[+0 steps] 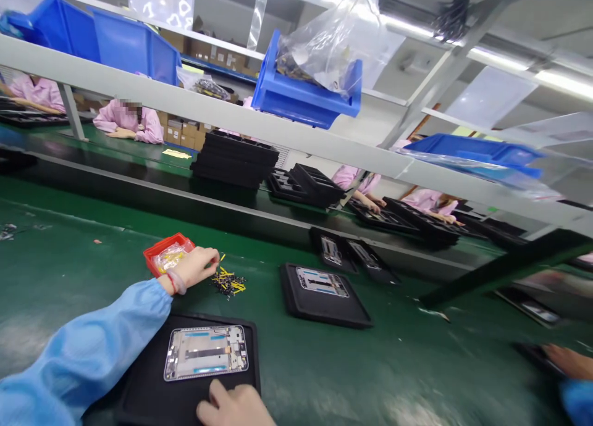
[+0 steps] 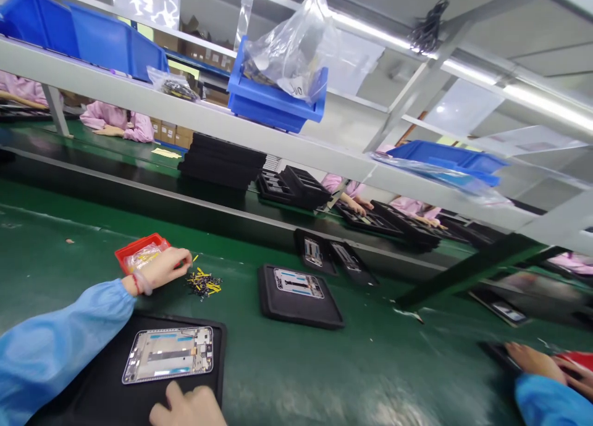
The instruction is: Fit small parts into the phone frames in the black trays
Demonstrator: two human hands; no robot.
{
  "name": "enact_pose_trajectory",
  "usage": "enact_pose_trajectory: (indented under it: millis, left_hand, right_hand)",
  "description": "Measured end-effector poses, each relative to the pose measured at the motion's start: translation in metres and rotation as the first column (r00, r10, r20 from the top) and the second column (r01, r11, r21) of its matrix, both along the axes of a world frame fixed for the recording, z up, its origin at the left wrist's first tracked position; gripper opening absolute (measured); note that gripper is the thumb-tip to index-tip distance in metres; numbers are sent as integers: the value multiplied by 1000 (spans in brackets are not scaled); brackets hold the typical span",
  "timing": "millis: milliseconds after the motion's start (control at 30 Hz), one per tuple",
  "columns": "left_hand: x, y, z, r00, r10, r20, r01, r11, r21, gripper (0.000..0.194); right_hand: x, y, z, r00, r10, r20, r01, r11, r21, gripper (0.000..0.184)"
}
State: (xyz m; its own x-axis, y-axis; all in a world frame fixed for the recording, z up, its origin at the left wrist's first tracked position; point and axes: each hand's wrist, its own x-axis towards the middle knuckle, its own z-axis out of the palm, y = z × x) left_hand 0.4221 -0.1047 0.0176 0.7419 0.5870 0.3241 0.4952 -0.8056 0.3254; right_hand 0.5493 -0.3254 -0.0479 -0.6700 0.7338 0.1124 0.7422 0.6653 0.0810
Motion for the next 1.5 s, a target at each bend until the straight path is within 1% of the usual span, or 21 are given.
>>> enact_pose_trajectory:
  millis: [33, 67, 100, 133, 167, 200, 233, 300, 400, 567, 667, 733, 867, 933, 1100, 1267, 1300, 1333, 1433, 1500]
  left_hand:
    - [-7, -7, 3, 999, 4, 51, -2, 999, -36, 12]
    - [-12, -15, 5, 995, 7, 98, 0, 998, -69, 11]
    - [-17, -23, 6, 990, 11, 140, 3, 995, -98, 12]
    - [-20, -31, 6, 984, 16, 175, 6, 993, -122, 12]
    - [-23, -37, 5, 979, 20, 201, 8, 990, -138, 12]
    - [-25, -43, 4, 973, 24, 228, 13, 988, -156, 12]
    - [-26, -47, 3, 964, 28, 265, 20, 984, -178, 12]
    - [-30, -52, 0, 931, 47, 362, 37, 975, -221, 17]
    - [-37, -52, -4, 871, 97, 481, 26, 970, -242, 25]
    - [-48, -48, -10, 834, 174, 523, -75, 976, -206, 23]
    - [-51, -46, -14, 778, 260, 572, -130, 957, -258, 17]
    - [-53, -45, -17, 746, 309, 590, -151, 941, -303, 14]
    - [-56, -43, -21, 716, 358, 599, -204, 928, -311, 13]
    - [-57, -43, -22, 707, 376, 600, -241, 924, -296, 13]
    - [-62, -41, -27, 700, 397, 593, -312, 918, -245, 16]
    - [-65, -39, -28, 712, 404, 575, -342, 914, -219, 19]
    - [-66, -38, -28, 711, 412, 570, -352, 910, -219, 19]
    - [-66, -37, -28, 708, 424, 565, -365, 905, -221, 20]
    - [-68, -35, -29, 691, 469, 549, -410, 881, -236, 21]
    - [-70, -33, -29, 680, 497, 539, -434, 865, -249, 21]
  right_hand:
    - [4, 7, 17, 997, -26, -69, 25, 1000, -18, 19]
    - [7, 16, 36, 982, -98, -158, 97, 995, -18, 21]
    - [10, 26, 54, 947, -216, -240, 216, 976, -23, 17]
    - [12, 38, 71, 907, -266, -325, 276, 961, -15, 15]
    - [12, 51, 84, 869, -282, -407, 315, 949, 17, 17]
    - [12, 64, 93, 834, -280, -475, 344, 937, 52, 19]
    - [10, 77, 98, 809, -272, -521, 365, 927, 83, 21]
    - [5, 101, 98, 782, -252, -569, 394, 908, 139, 22]
    - [-5, 122, 87, 777, -214, -592, 388, 903, 183, 25]
    - [-20, 136, 78, 779, -172, -603, 366, 905, 216, 29]
    - [-28, 143, 75, 794, -149, -590, 354, 902, 248, 30]
    - [-33, 149, 73, 802, -107, -587, 326, 903, 280, 30]
    - [-41, 156, 71, 820, -37, -571, 259, 914, 313, 30]
    - [-44, 158, 72, 821, -34, -569, 241, 926, 292, 30]
    - [-47, 165, 71, 783, -37, -621, 228, 946, 230, 29]
    - [-42, 173, 67, 815, -24, -579, 174, 963, 205, 27]
    - [-41, 175, 67, 809, -48, -585, 187, 966, 180, 26]
    - [-39, 178, 67, 787, -95, -609, 218, 967, 131, 25]
    - [-36, 186, 68, 663, -290, -690, 329, 941, -80, 24]
    - [-36, 193, 67, 608, -370, -702, 353, 919, -178, 22]
